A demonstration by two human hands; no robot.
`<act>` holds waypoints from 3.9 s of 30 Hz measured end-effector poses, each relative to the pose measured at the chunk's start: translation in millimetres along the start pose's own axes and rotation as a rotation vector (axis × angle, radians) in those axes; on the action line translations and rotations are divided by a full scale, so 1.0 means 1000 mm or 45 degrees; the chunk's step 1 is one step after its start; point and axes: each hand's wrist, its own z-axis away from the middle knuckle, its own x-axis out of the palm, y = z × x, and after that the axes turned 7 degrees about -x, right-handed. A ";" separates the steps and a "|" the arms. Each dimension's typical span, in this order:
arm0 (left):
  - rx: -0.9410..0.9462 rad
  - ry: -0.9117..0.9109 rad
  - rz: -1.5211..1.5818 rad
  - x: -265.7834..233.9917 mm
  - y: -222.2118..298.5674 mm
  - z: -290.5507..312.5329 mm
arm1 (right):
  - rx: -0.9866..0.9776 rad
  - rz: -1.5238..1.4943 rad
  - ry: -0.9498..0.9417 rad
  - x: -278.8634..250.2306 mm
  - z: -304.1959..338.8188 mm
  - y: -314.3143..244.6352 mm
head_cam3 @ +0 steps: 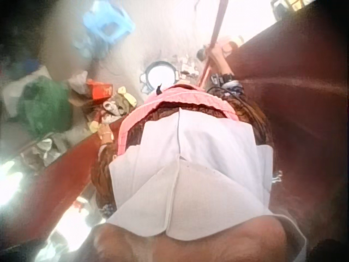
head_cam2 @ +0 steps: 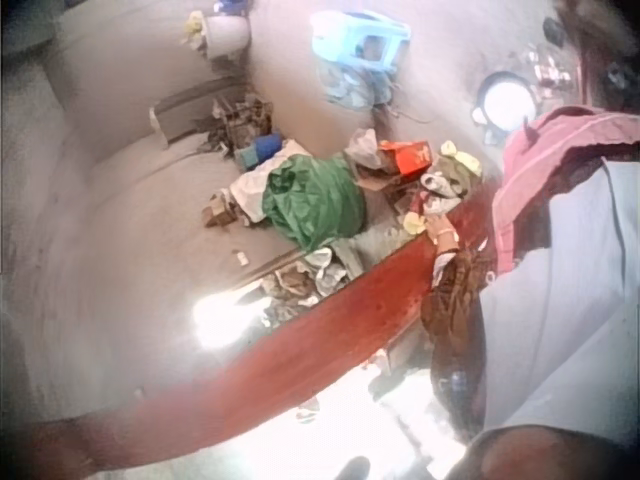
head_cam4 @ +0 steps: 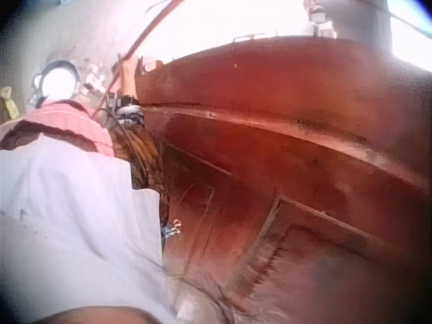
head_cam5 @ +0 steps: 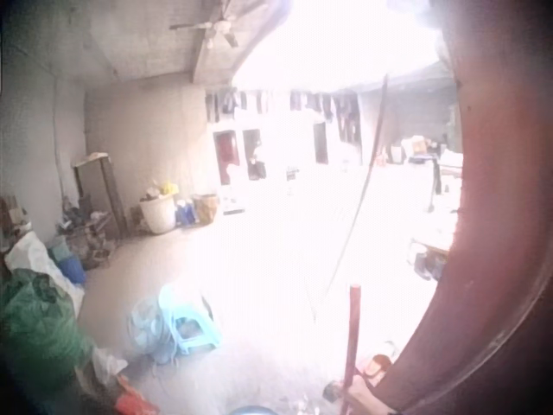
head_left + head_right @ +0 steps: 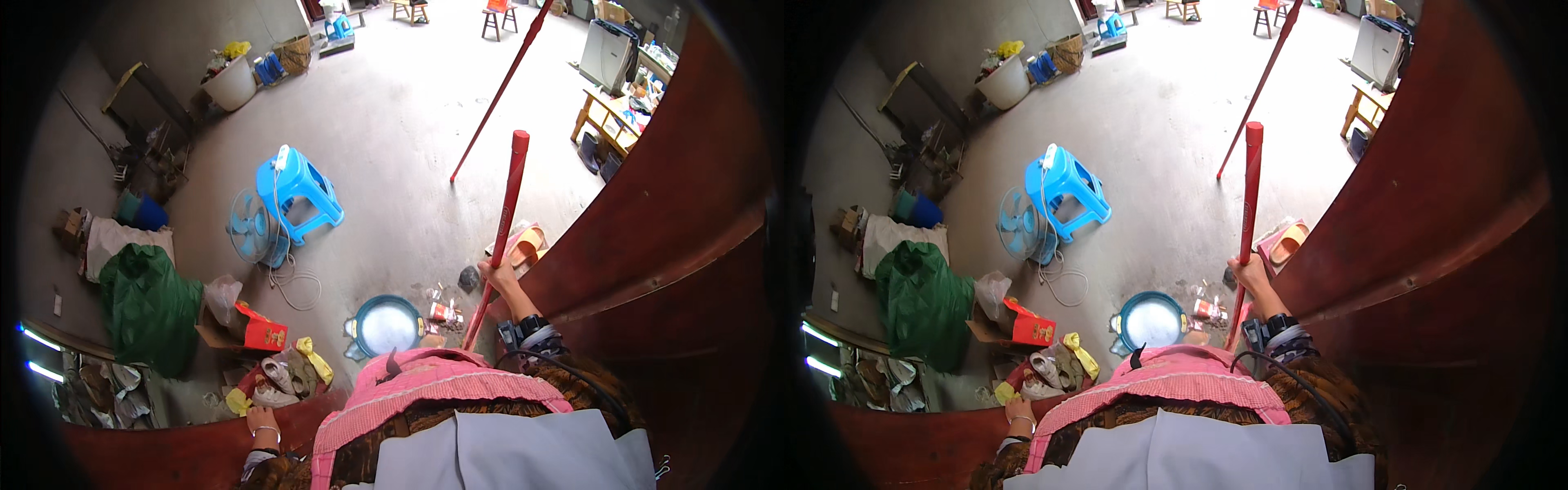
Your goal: The person sweeps a cluttered indoor floor with a red broom, moving debris toward a doorway. They briefly pause to adjust the head-mounted camera before resuming sweeping.
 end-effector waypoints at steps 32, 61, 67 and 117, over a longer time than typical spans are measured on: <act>-0.116 0.128 0.009 0.019 0.013 -0.006 | -0.072 -0.114 -0.050 -0.006 -0.021 0.009; 1.300 0.390 2.399 -0.326 0.077 0.094 | -0.222 0.218 -0.476 0.105 0.078 0.019; 1.491 0.741 2.559 -0.393 0.090 0.111 | -0.260 0.261 -0.626 0.122 0.097 0.037; 0.527 0.204 2.182 -0.013 0.133 0.145 | 0.084 -0.877 -1.877 0.180 0.204 -0.187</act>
